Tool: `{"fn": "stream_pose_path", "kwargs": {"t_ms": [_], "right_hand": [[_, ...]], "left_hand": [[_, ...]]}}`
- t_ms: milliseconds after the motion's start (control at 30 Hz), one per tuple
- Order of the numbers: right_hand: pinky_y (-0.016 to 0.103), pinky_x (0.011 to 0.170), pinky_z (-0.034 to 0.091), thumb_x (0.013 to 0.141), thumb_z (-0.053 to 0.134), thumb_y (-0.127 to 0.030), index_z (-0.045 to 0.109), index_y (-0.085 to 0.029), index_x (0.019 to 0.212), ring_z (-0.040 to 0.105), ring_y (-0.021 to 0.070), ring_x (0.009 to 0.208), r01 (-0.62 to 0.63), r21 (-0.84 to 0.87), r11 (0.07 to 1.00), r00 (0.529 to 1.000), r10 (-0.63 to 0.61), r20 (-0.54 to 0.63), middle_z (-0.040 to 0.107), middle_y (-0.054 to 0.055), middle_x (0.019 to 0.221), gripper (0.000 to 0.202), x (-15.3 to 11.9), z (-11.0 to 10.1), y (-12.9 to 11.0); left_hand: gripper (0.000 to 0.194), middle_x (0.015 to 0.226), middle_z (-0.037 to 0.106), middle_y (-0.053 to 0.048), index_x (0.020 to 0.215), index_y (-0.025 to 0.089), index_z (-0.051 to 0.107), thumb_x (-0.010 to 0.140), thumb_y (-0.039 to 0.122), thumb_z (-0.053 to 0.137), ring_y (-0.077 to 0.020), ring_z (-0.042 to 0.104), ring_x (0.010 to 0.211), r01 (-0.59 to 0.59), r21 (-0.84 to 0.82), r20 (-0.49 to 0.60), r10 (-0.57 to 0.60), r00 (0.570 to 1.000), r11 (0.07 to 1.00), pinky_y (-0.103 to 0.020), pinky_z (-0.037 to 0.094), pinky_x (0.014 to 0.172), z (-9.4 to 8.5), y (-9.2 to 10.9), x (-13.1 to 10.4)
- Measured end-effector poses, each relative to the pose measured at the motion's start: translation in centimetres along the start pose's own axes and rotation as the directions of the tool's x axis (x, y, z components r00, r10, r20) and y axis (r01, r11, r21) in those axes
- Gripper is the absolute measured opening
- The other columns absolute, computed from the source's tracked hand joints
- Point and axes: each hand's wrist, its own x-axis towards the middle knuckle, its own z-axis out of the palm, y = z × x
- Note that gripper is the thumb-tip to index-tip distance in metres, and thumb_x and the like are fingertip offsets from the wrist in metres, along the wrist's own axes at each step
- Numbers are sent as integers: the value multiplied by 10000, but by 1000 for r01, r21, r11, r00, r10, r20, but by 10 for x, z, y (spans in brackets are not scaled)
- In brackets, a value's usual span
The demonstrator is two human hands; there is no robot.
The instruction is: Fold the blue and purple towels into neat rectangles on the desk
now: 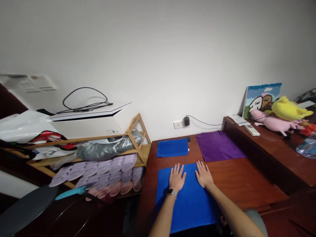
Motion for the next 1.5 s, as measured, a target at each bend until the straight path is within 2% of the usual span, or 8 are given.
{"fn": "stream_pose_path", "kwargs": {"t_ms": [100, 167, 267, 400, 567, 833, 1167, 1500], "right_hand": [[430, 1303, 34, 1051, 164, -458, 160, -170, 1674, 68, 195, 1616, -18, -19, 1000, 999, 19, 32, 142, 24, 1743, 686, -1, -2, -2], [424, 1303, 24, 1051, 143, -461, 140, -152, 1673, 56, 189, 1616, -30, -41, 999, 998, 32, 46, 127, 19, 1745, 695, -1, -3, -3], [426, 1303, 15, 1051, 135, -459, 126, -145, 1674, 46, 190, 1617, -36, -60, 998, 998, 40, 58, 117, 17, 1746, 697, 0, -5, -4], [412, 1303, 44, 1054, 127, -473, 118, -141, 1675, 56, 183, 1616, -43, -45, 998, 994, 47, 101, 102, 24, 1749, 704, -1, -9, 1], [387, 1301, 39, 1057, 108, -467, 126, -119, 1672, 85, 176, 1613, -35, -49, 998, 997, 39, 69, 114, 46, 1750, 707, -11, -10, 10], [415, 1300, 13, 1030, 191, -393, 136, -152, 1676, 76, 188, 1615, -34, -76, 997, 999, 36, 26, 130, 8, 1747, 692, -10, -6, 5], [439, 1301, 10, 1036, 131, -451, 77, -193, 1680, 30, 182, 1617, -130, -24, 991, 980, 132, 152, 78, -33, 1755, 696, 1, -13, 0], [446, 1291, -64, 1040, 75, -502, 87, -204, 1680, 5, 201, 1619, -106, -63, 992, 991, 111, 74, 91, -38, 1751, 705, 6, -5, -6]], "left_hand": [[637, 1694, 343, -89, 1622, 250, 367, 1063, 541, 274, -286, 260, 1583, 146, 76, -60, -142, 988, 986, -527, 220, 1285, -6, -50, -13], [650, 1697, 338, -76, 1626, 245, 358, 1063, 552, 245, -271, 254, 1586, 178, 105, -87, -169, 982, 978, -504, 231, 1284, -6, -79, -21], [665, 1706, 312, -73, 1634, 219, 339, 1067, 545, 219, -258, 240, 1590, 170, 122, -98, -159, 982, 978, -473, 240, 1285, -5, -97, -28], [670, 1703, 313, -95, 1632, 181, 339, 1069, 526, 224, -270, 235, 1591, 168, 126, -90, -157, 983, 978, -466, 229, 1291, -2, -93, -26], [674, 1695, 332, -112, 1631, 172, 341, 1065, 520, 231, -281, 234, 1591, 171, 129, -112, -157, 981, 977, -482, 226, 1290, 3, -93, -24], [695, 1712, 292, -116, 1637, 170, 322, 1062, 546, 216, -281, 217, 1595, 167, 127, -98, -156, 983, 978, -464, 235, 1285, 3, -102, -14], [724, 1725, 249, -102, 1648, 176, 290, 1054, 571, 170, -268, 189, 1602, 197, 130, -23, -196, 980, 972, -472, 191, 1295, -2, -105, -10], [702, 1721, 273, -60, 1649, 227, 293, 1050, 572, 170, -248, 190, 1603, 215, 146, -19, -215, 976, 966, -482, 174, 1297, -6, -109, -3]]}}
